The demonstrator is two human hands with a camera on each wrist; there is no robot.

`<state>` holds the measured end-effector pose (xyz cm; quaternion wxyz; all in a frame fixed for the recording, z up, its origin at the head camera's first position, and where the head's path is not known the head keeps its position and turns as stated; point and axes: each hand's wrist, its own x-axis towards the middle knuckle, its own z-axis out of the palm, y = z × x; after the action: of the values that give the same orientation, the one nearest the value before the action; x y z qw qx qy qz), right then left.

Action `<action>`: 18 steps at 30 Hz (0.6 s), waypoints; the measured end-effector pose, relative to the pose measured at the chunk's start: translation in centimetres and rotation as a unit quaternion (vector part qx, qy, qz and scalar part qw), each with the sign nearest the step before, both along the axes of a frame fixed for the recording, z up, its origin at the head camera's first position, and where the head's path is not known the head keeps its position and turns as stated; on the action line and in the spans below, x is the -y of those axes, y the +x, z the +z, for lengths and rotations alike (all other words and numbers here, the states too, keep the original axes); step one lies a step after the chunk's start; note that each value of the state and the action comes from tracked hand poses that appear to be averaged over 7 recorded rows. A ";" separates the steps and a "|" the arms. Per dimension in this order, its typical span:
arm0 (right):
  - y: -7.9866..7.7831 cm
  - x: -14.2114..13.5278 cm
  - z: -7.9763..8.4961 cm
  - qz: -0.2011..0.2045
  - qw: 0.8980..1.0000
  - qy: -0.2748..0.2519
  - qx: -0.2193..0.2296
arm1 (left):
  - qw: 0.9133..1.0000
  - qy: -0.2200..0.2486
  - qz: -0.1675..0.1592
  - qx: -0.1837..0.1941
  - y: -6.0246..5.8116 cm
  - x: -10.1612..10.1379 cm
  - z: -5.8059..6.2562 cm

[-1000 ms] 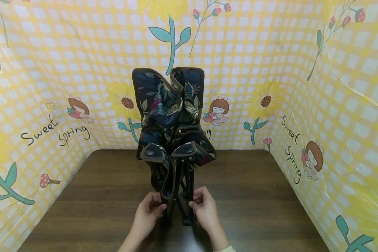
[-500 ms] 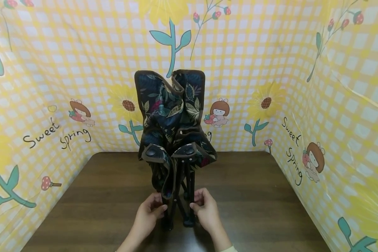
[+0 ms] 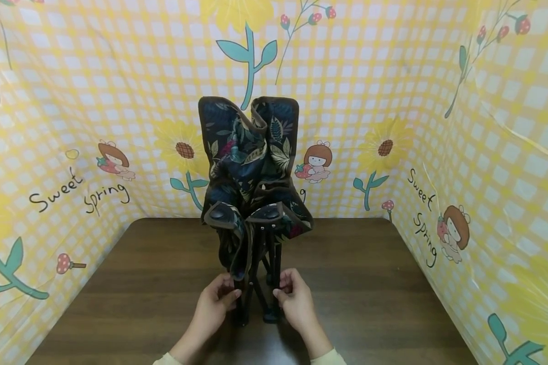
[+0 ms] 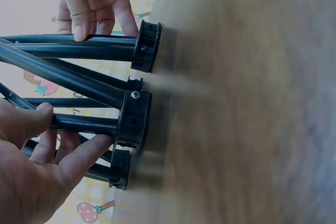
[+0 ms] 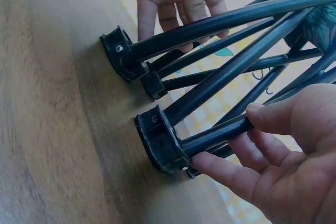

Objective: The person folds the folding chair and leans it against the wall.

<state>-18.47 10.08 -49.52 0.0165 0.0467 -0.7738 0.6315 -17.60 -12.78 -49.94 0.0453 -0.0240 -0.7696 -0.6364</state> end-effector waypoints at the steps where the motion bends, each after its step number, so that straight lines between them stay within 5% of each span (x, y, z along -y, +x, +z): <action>1: 0.0 0.1 -0.1 -0.003 1.000 0.001 -0.003 | 1.000 -0.004 -0.002 -0.002 0.0 0.0 0.0; 9: -0.2 0.8 -0.3 -0.020 0.998 0.036 -0.043 | 0.998 -0.059 -0.006 -0.021 -0.6 0.2 0.4; 18: -0.8 0.8 -0.2 -0.024 0.990 0.116 -0.077 | 0.997 -0.070 -0.018 -0.020 -1.0 0.2 0.5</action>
<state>-19.25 9.30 -49.69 0.0854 0.0783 -0.8389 0.5317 -18.60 -12.97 -49.40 0.0478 -0.0538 -0.8108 -0.5809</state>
